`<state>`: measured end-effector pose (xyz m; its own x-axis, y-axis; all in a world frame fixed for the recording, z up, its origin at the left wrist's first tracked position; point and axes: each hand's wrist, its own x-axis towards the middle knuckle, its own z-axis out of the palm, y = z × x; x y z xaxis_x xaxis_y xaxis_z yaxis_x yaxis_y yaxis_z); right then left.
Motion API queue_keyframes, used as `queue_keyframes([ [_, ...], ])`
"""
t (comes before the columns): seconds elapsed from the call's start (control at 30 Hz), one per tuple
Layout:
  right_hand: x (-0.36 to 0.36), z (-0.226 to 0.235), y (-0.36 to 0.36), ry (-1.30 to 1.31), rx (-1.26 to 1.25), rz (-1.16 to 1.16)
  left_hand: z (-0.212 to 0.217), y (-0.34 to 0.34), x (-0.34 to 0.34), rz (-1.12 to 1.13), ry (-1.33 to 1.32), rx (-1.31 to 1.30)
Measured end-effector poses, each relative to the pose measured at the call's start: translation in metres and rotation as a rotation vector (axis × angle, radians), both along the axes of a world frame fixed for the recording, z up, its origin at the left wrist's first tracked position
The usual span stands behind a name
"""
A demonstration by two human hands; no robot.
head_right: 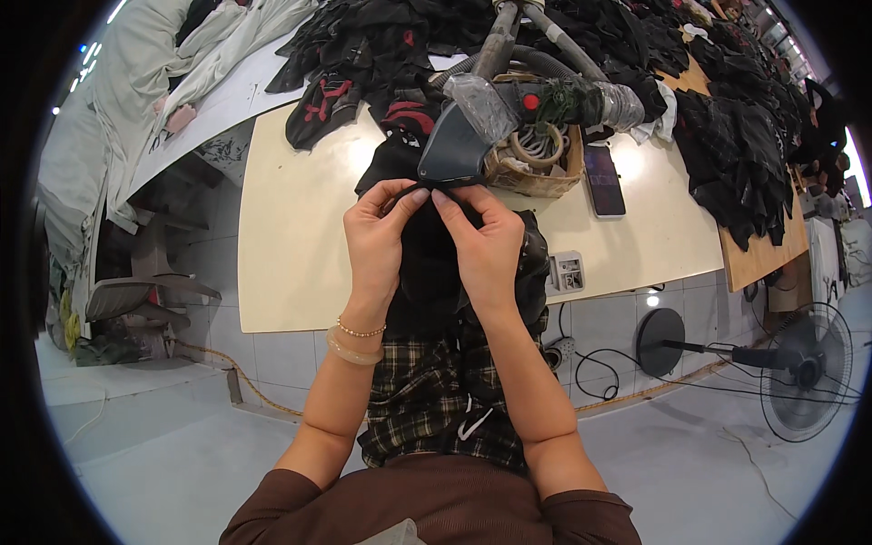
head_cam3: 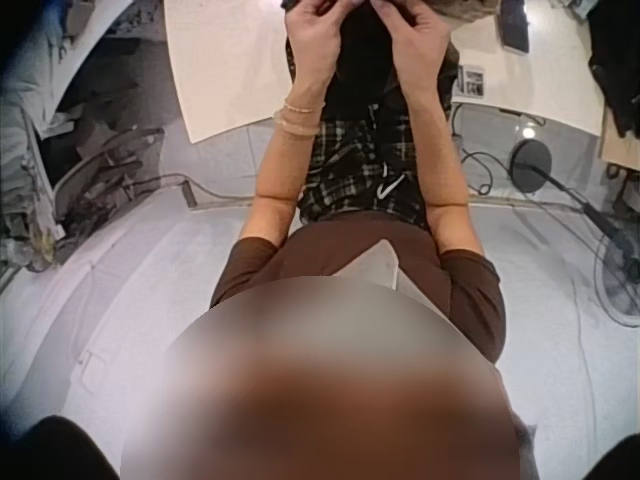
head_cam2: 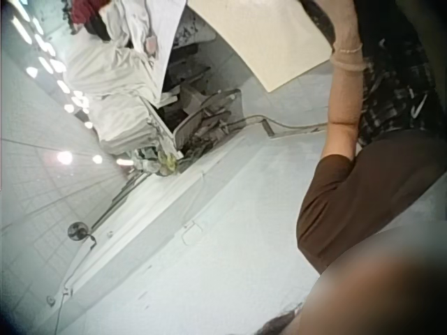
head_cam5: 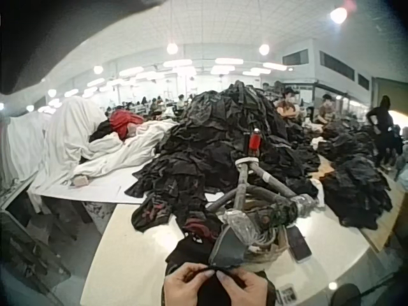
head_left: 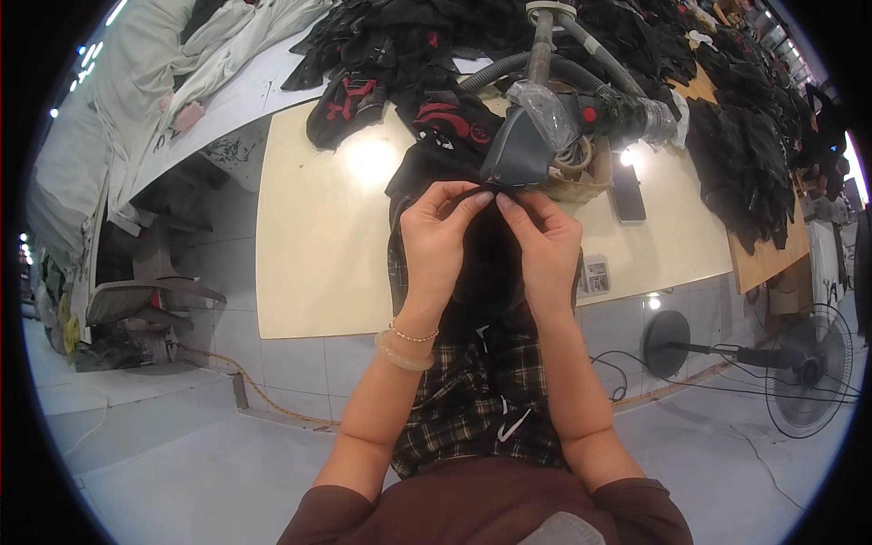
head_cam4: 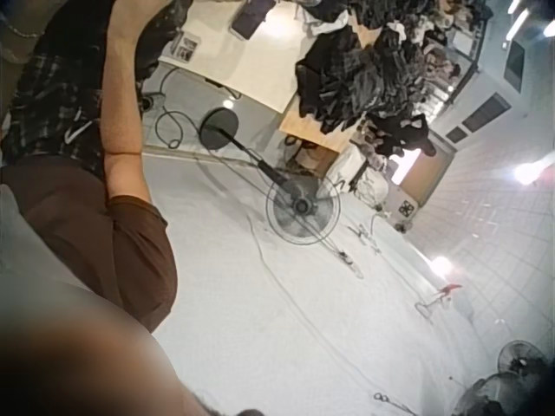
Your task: Inspecting a black textile garment and trimming loose threads with thread snippers.
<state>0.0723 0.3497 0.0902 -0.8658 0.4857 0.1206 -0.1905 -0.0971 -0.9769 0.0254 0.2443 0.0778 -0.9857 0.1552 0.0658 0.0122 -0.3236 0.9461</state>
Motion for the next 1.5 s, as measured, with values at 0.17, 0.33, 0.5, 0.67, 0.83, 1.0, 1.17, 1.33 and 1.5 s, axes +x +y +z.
queue_keyframes([
  [0.17,-0.004,0.003,-0.003,0.004,-0.081,-0.004,0.002,0.000,0.005,0.053,-0.060,0.004],
  [0.33,-0.003,0.003,-0.001,0.001,-0.130,-0.007,0.006,0.002,0.008,0.042,-0.058,0.031],
  [0.5,-0.001,0.004,0.002,0.006,-0.163,-0.021,0.007,0.005,0.007,0.037,-0.066,0.030],
  [0.67,0.002,0.004,0.001,-0.004,-0.188,0.000,0.009,0.001,0.004,0.022,-0.025,-0.020],
  [0.83,0.005,0.003,0.004,-0.030,-0.195,0.000,0.012,0.001,0.003,0.001,-0.033,-0.038],
  [1.0,0.006,0.002,0.004,-0.047,-0.211,-0.011,0.009,0.004,0.000,0.005,-0.013,-0.020],
  [1.17,0.002,-0.002,0.001,-0.054,-0.156,0.038,0.004,-0.002,-0.003,0.138,0.095,-0.150],
  [1.33,-0.001,0.002,0.001,-0.029,-0.143,0.011,0.003,-0.002,-0.002,0.169,0.135,-0.159],
  [1.5,0.000,0.000,0.007,-0.059,-0.050,0.021,0.000,-0.003,0.001,0.189,0.179,-0.168],
])
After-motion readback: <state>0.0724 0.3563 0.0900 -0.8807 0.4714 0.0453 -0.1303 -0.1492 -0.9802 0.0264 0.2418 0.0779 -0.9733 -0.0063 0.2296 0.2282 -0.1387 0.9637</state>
